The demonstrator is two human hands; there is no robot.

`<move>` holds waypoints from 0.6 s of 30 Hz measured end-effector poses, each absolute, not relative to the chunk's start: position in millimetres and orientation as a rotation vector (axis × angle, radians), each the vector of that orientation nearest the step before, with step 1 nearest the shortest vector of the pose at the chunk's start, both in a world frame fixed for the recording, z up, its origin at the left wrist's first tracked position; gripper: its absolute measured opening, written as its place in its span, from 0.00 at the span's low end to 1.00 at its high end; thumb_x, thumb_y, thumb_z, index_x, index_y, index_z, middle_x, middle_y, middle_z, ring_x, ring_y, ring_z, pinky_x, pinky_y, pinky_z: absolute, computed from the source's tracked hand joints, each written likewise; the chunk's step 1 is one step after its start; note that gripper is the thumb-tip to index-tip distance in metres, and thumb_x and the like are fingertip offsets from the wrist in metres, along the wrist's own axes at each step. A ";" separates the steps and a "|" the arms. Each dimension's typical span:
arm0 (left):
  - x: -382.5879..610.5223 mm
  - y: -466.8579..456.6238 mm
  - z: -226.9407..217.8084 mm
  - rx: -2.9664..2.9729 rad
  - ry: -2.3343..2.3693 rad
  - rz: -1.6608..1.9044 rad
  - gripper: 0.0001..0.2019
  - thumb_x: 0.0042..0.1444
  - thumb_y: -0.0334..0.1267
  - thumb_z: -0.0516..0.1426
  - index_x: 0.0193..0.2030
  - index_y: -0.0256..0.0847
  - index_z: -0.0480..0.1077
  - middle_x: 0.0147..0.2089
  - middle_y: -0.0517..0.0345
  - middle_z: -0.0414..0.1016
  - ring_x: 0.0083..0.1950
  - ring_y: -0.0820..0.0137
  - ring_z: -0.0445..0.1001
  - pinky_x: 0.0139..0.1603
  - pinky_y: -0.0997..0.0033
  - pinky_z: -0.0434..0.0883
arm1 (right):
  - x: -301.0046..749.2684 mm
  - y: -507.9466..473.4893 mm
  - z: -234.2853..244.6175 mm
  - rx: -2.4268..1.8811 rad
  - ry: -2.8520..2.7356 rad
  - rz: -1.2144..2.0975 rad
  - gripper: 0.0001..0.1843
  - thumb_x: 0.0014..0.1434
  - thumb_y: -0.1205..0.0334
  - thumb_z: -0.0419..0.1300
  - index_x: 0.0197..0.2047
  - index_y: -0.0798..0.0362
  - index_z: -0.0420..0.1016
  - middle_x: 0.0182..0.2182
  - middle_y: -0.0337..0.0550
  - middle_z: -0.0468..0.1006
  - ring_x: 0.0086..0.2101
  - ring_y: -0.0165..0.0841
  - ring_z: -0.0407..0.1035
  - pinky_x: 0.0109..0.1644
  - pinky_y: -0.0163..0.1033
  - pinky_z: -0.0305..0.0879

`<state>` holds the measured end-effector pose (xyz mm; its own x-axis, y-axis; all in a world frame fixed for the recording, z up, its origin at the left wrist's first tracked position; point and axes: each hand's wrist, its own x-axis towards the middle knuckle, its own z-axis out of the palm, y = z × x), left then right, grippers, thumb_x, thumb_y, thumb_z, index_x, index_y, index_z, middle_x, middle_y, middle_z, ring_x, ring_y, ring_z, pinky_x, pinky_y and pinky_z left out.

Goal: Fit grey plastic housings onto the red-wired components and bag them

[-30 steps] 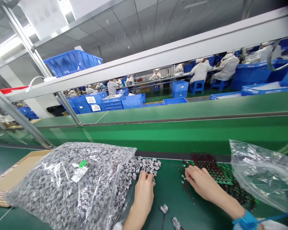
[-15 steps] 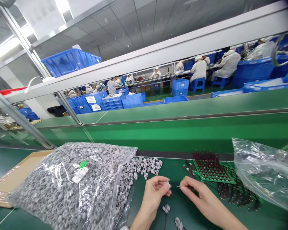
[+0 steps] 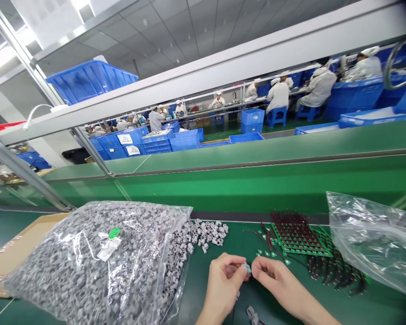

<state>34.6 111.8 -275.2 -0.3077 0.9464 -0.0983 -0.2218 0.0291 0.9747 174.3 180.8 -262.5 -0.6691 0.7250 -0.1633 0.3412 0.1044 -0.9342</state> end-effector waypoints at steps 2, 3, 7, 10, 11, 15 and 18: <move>34.1 110.3 -278.1 0.890 1.360 1.445 0.13 0.48 0.40 0.65 0.37 0.31 0.78 0.35 0.52 0.72 0.34 0.68 0.76 0.38 0.69 0.75 | 174.0 179.3 -264.5 -1.064 -2.050 1.560 0.17 0.53 0.46 0.50 0.25 0.52 0.56 0.23 0.35 0.56 0.27 0.29 0.52 0.32 0.33 0.53; 33.5 109.6 -279.2 0.921 1.403 1.419 0.11 0.49 0.37 0.64 0.37 0.32 0.77 0.35 0.51 0.73 0.35 0.68 0.75 0.38 0.69 0.74 | 173.7 177.9 -265.8 -1.086 -2.055 1.526 0.17 0.54 0.47 0.49 0.25 0.52 0.57 0.23 0.35 0.57 0.27 0.29 0.52 0.32 0.33 0.53; 30.2 108.2 -279.6 0.978 1.489 1.315 0.09 0.48 0.32 0.61 0.37 0.31 0.76 0.30 0.52 0.75 0.31 0.69 0.74 0.35 0.72 0.72 | 173.1 171.1 -269.0 -1.122 -2.103 1.339 0.14 0.57 0.51 0.49 0.26 0.51 0.58 0.24 0.36 0.60 0.27 0.30 0.56 0.31 0.33 0.55; 29.5 108.0 -276.1 0.981 1.477 1.288 0.09 0.47 0.31 0.60 0.36 0.31 0.75 0.29 0.53 0.74 0.30 0.70 0.73 0.34 0.73 0.71 | 174.4 168.3 -268.5 -1.036 -2.140 1.266 0.13 0.59 0.53 0.48 0.27 0.51 0.58 0.27 0.37 0.65 0.29 0.30 0.59 0.33 0.32 0.58; 29.7 107.4 -274.8 0.987 1.477 1.280 0.09 0.47 0.30 0.60 0.37 0.31 0.75 0.29 0.53 0.74 0.30 0.71 0.73 0.33 0.74 0.71 | 175.0 167.7 -268.4 -1.018 -2.150 1.262 0.13 0.60 0.54 0.48 0.28 0.51 0.58 0.28 0.38 0.66 0.29 0.30 0.60 0.33 0.32 0.59; 31.5 101.7 -272.0 1.136 1.527 1.223 0.11 0.48 0.28 0.58 0.38 0.32 0.77 0.33 0.51 0.75 0.32 0.71 0.73 0.33 0.77 0.70 | 176.3 161.3 -270.6 -1.021 -2.178 1.257 0.11 0.60 0.57 0.49 0.28 0.51 0.58 0.27 0.38 0.68 0.29 0.30 0.62 0.34 0.31 0.60; 32.1 96.7 -274.2 1.291 1.610 1.162 0.12 0.48 0.27 0.56 0.38 0.34 0.78 0.33 0.53 0.73 0.33 0.71 0.72 0.33 0.77 0.70 | 177.2 151.9 -272.3 -1.000 -2.200 1.189 0.10 0.61 0.59 0.48 0.28 0.51 0.57 0.28 0.38 0.69 0.30 0.30 0.64 0.35 0.31 0.62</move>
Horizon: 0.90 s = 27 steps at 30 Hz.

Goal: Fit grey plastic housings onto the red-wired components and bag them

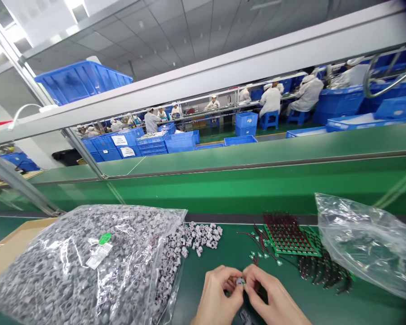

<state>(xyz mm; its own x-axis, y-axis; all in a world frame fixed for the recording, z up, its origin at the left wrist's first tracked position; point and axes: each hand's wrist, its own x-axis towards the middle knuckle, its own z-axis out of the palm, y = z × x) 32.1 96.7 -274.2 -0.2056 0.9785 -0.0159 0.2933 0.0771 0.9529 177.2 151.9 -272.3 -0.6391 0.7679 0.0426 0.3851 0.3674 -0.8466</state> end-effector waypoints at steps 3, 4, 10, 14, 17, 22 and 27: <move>32.3 95.0 -276.0 1.338 1.650 1.099 0.13 0.48 0.25 0.55 0.39 0.36 0.78 0.33 0.54 0.73 0.33 0.71 0.72 0.35 0.76 0.70 | 182.9 148.7 -269.9 -0.961 -2.285 1.085 0.11 0.64 0.60 0.45 0.30 0.51 0.59 0.30 0.40 0.70 0.32 0.31 0.66 0.38 0.33 0.64; 32.6 95.2 -275.7 1.343 1.662 1.078 0.14 0.48 0.24 0.55 0.39 0.35 0.78 0.34 0.54 0.74 0.33 0.71 0.72 0.35 0.75 0.70 | 186.5 151.1 -268.4 -0.935 -2.344 1.054 0.11 0.65 0.60 0.46 0.30 0.51 0.60 0.32 0.41 0.71 0.34 0.32 0.67 0.42 0.35 0.64; 36.1 96.3 -266.6 1.493 1.772 0.920 0.11 0.46 0.23 0.60 0.35 0.39 0.78 0.32 0.56 0.74 0.40 0.66 0.71 0.50 0.66 0.66 | 213.3 199.4 -270.6 -0.998 -2.550 0.632 0.14 0.69 0.60 0.45 0.36 0.50 0.68 0.39 0.43 0.72 0.41 0.35 0.67 0.52 0.47 0.61; 26.1 98.2 -260.9 1.477 1.744 0.893 0.09 0.46 0.28 0.64 0.35 0.42 0.78 0.37 0.56 0.73 0.42 0.66 0.71 0.50 0.67 0.65 | 217.9 227.3 -290.1 -0.890 -2.646 0.086 0.14 0.66 0.70 0.44 0.38 0.51 0.70 0.39 0.45 0.73 0.38 0.35 0.70 0.42 0.41 0.67; 5.0 103.0 -260.4 1.512 1.917 0.991 0.07 0.54 0.28 0.57 0.38 0.40 0.75 0.39 0.55 0.70 0.40 0.67 0.70 0.45 0.70 0.67 | 215.9 233.7 -302.2 -0.783 -2.666 -0.084 0.16 0.62 0.75 0.44 0.37 0.54 0.71 0.40 0.51 0.75 0.39 0.39 0.72 0.42 0.44 0.68; -26.0 109.7 -263.8 1.578 2.307 0.782 0.14 0.60 0.25 0.48 0.47 0.36 0.71 0.46 0.46 0.65 0.43 0.61 0.71 0.45 0.63 0.68 | 211.1 232.8 -303.9 -0.658 -2.678 -0.197 0.24 0.53 0.84 0.41 0.39 0.56 0.73 0.38 0.55 0.77 0.38 0.44 0.73 0.44 0.52 0.68; -22.5 109.7 -264.6 1.469 2.163 0.941 0.11 0.57 0.25 0.50 0.40 0.37 0.73 0.43 0.48 0.69 0.41 0.62 0.71 0.45 0.63 0.68 | 213.1 232.8 -286.9 -0.657 -2.684 -0.184 0.20 0.55 0.81 0.42 0.32 0.55 0.72 0.29 0.49 0.75 0.31 0.41 0.72 0.38 0.47 0.68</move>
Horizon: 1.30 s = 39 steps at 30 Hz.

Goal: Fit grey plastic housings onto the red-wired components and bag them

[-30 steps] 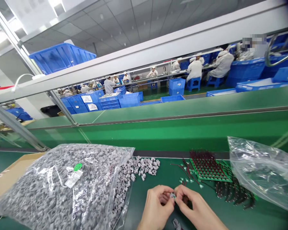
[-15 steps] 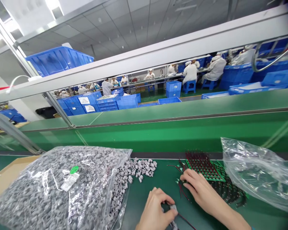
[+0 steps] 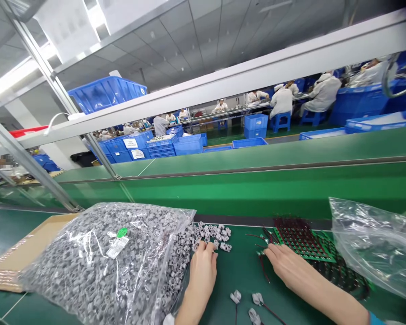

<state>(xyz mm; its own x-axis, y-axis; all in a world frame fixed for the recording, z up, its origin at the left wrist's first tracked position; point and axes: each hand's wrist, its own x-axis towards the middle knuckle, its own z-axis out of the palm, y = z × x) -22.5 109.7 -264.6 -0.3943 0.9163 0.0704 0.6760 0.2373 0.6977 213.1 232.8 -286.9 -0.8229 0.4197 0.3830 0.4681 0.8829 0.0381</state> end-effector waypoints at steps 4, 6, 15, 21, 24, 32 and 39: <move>-6.0 113.3 -269.7 1.127 1.715 1.264 0.10 0.53 0.33 0.55 0.41 0.34 0.71 0.33 0.52 0.73 0.32 0.68 0.73 0.37 0.68 0.71 | 215.7 222.1 -269.7 -0.791 -2.558 0.251 0.15 0.67 0.65 0.45 0.37 0.52 0.72 0.33 0.45 0.76 0.33 0.35 0.72 0.37 0.38 0.68; 3.0 115.6 -272.3 1.033 1.587 1.267 0.14 0.52 0.41 0.57 0.40 0.31 0.71 0.29 0.52 0.73 0.29 0.68 0.75 0.34 0.69 0.72 | 210.9 211.0 -266.4 -0.898 -2.384 0.709 0.15 0.68 0.56 0.47 0.37 0.51 0.72 0.32 0.42 0.76 0.33 0.33 0.72 0.37 0.35 0.67; 21.7 111.7 -262.3 0.718 1.191 1.440 0.19 0.38 0.42 0.70 0.33 0.31 0.72 0.27 0.55 0.75 0.27 0.73 0.74 0.33 0.75 0.71 | 173.4 175.4 -271.0 -0.953 -1.875 1.500 0.17 0.55 0.48 0.58 0.30 0.54 0.71 0.26 0.40 0.73 0.29 0.31 0.69 0.35 0.33 0.66; 25.1 108.4 -259.0 0.725 1.163 1.489 0.14 0.42 0.40 0.69 0.30 0.31 0.75 0.33 0.50 0.78 0.32 0.72 0.74 0.38 0.74 0.70 | 173.9 176.9 -275.6 -1.001 -1.909 1.512 0.14 0.56 0.51 0.56 0.31 0.54 0.71 0.26 0.39 0.71 0.28 0.30 0.64 0.33 0.33 0.62; 24.6 108.4 -264.0 0.733 1.238 1.503 0.16 0.41 0.39 0.70 0.34 0.32 0.76 0.34 0.49 0.79 0.36 0.68 0.75 0.40 0.72 0.71 | 176.4 180.2 -281.3 -1.046 -1.947 1.474 0.16 0.57 0.49 0.56 0.29 0.54 0.69 0.24 0.37 0.66 0.27 0.29 0.60 0.31 0.32 0.58; 22.7 109.3 -277.9 0.797 1.322 1.426 0.16 0.39 0.40 0.70 0.33 0.30 0.78 0.40 0.43 0.78 0.40 0.64 0.76 0.43 0.70 0.71 | 179.1 178.8 -273.5 -0.986 -1.938 1.569 0.20 0.56 0.44 0.56 0.31 0.54 0.69 0.25 0.38 0.69 0.27 0.29 0.62 0.30 0.32 0.59; 26.9 110.0 -276.6 0.806 1.332 1.391 0.18 0.43 0.41 0.68 0.37 0.29 0.76 0.30 0.53 0.74 0.29 0.72 0.73 0.36 0.70 0.72 | 176.7 172.2 -267.3 -1.100 -2.143 1.383 0.21 0.60 0.45 0.49 0.31 0.54 0.67 0.26 0.39 0.68 0.29 0.31 0.61 0.33 0.34 0.56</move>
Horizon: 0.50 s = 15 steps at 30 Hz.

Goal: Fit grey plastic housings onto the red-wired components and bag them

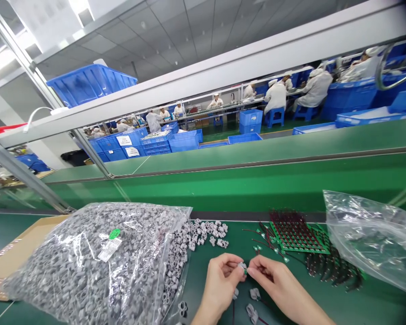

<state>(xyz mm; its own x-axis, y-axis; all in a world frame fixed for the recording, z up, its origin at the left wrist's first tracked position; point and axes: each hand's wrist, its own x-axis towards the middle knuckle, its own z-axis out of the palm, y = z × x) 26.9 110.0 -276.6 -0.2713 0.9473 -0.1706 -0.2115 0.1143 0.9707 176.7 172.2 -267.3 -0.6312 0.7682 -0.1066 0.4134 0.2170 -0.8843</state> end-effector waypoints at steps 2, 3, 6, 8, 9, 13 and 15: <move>26.5 109.4 -279.1 0.838 1.329 1.380 0.17 0.45 0.40 0.67 0.38 0.28 0.77 0.32 0.51 0.74 0.31 0.70 0.74 0.37 0.69 0.73 | 177.0 171.6 -267.4 -1.125 -2.168 1.380 0.22 0.60 0.43 0.47 0.30 0.54 0.65 0.24 0.38 0.65 0.27 0.30 0.58 0.32 0.34 0.53; 26.4 108.9 -280.7 0.874 1.333 1.380 0.16 0.46 0.39 0.66 0.39 0.29 0.77 0.33 0.50 0.74 0.32 0.69 0.74 0.38 0.69 0.73 | 177.0 171.9 -267.8 -1.128 -2.160 1.404 0.22 0.60 0.42 0.47 0.29 0.54 0.63 0.24 0.37 0.63 0.27 0.30 0.57 0.31 0.34 0.52; 27.9 106.7 -283.5 1.017 1.368 1.384 0.12 0.50 0.35 0.62 0.40 0.32 0.79 0.35 0.50 0.73 0.34 0.68 0.75 0.37 0.70 0.72 | 177.1 174.3 -270.0 -1.104 -2.108 1.507 0.23 0.57 0.40 0.47 0.28 0.53 0.60 0.24 0.35 0.59 0.27 0.29 0.53 0.32 0.34 0.51; 29.9 104.8 -282.0 1.085 1.409 1.378 0.11 0.51 0.33 0.60 0.41 0.34 0.79 0.36 0.51 0.72 0.35 0.68 0.74 0.36 0.72 0.71 | 177.2 175.6 -271.9 -1.082 -2.062 1.559 0.24 0.56 0.38 0.47 0.27 0.53 0.59 0.24 0.35 0.57 0.28 0.29 0.52 0.32 0.34 0.52; 30.9 104.0 -280.3 1.110 1.431 1.370 0.11 0.52 0.32 0.59 0.41 0.34 0.79 0.36 0.51 0.72 0.35 0.68 0.74 0.36 0.73 0.71 | 177.2 175.5 -273.0 -1.075 -2.040 1.576 0.25 0.56 0.38 0.47 0.27 0.53 0.59 0.24 0.35 0.57 0.28 0.29 0.52 0.33 0.34 0.52; 32.2 102.8 -274.4 1.170 1.522 1.320 0.11 0.52 0.30 0.57 0.41 0.35 0.79 0.36 0.50 0.75 0.35 0.68 0.74 0.36 0.74 0.71 | 176.5 171.1 -277.1 -1.087 -2.012 1.536 0.25 0.58 0.38 0.46 0.28 0.53 0.58 0.25 0.35 0.56 0.28 0.29 0.53 0.33 0.34 0.53; 31.1 103.6 -274.4 1.151 1.546 1.291 0.11 0.52 0.30 0.57 0.40 0.33 0.78 0.34 0.50 0.77 0.34 0.68 0.74 0.36 0.73 0.71 | 176.0 168.7 -277.5 -1.086 -2.030 1.500 0.24 0.60 0.39 0.45 0.29 0.53 0.58 0.25 0.35 0.57 0.28 0.29 0.53 0.32 0.33 0.53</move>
